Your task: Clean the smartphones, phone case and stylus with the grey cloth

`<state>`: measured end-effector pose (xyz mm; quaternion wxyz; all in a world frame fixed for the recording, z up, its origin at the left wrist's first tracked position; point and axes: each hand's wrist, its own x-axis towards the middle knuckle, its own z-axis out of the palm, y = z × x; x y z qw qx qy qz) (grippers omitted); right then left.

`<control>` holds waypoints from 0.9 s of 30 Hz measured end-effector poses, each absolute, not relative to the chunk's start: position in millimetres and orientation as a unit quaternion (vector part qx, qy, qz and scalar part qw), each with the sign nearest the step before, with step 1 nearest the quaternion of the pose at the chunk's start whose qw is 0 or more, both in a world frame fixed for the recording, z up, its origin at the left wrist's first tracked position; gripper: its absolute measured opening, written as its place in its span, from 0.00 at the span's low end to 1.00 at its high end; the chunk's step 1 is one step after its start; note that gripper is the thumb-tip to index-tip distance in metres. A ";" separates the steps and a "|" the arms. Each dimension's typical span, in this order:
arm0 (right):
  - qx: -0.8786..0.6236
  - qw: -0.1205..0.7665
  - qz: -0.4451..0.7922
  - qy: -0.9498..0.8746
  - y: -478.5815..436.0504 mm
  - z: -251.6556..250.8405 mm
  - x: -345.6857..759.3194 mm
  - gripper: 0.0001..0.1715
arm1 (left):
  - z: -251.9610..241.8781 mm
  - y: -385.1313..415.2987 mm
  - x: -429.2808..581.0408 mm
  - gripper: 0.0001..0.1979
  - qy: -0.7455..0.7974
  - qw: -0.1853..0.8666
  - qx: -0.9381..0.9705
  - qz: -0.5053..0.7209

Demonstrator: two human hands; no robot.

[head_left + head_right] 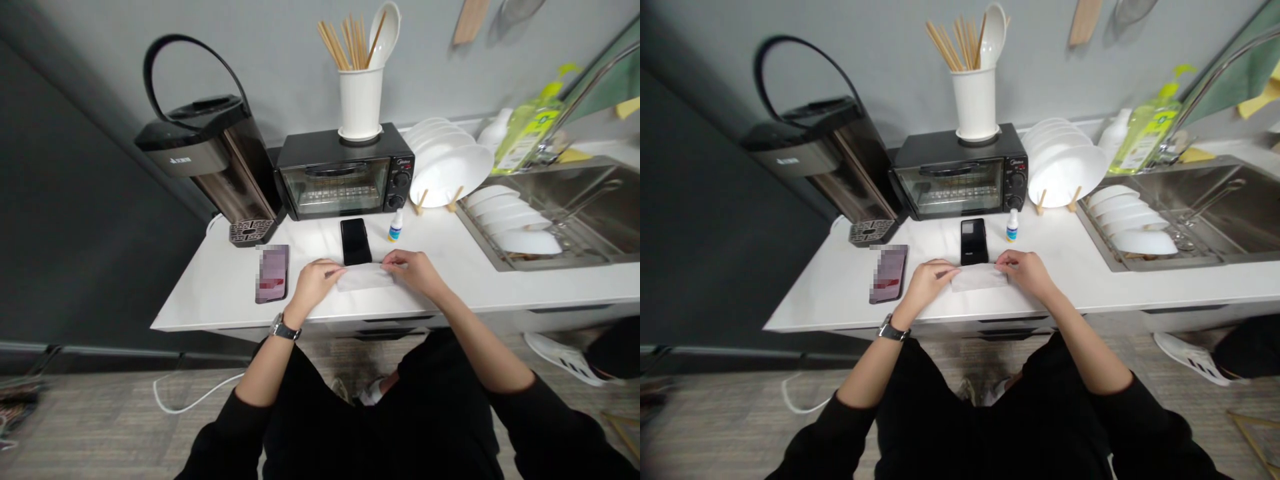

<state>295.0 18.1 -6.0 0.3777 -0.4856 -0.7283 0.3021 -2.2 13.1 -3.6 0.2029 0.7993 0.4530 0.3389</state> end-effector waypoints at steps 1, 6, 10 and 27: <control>-0.485 0.384 0.295 -0.728 17.5 -5.7 294.3 0.14 | -3.7 13.6 -1.5 0.08 0.445 0.194 0.802 0.349; -0.473 0.435 0.250 -0.725 11.4 -5.2 291.6 0.12 | -3.7 10.5 1.8 0.10 0.415 0.152 0.808 0.390; -0.452 0.472 0.210 -0.727 1.8 -1.3 290.5 0.10 | 0.0 0.5 1.6 0.11 0.389 0.141 0.818 0.400; -0.336 0.333 0.210 -0.856 -67.9 -7.2 294.1 0.04 | 0.6 -59.8 -21.1 0.09 0.307 0.193 0.882 0.300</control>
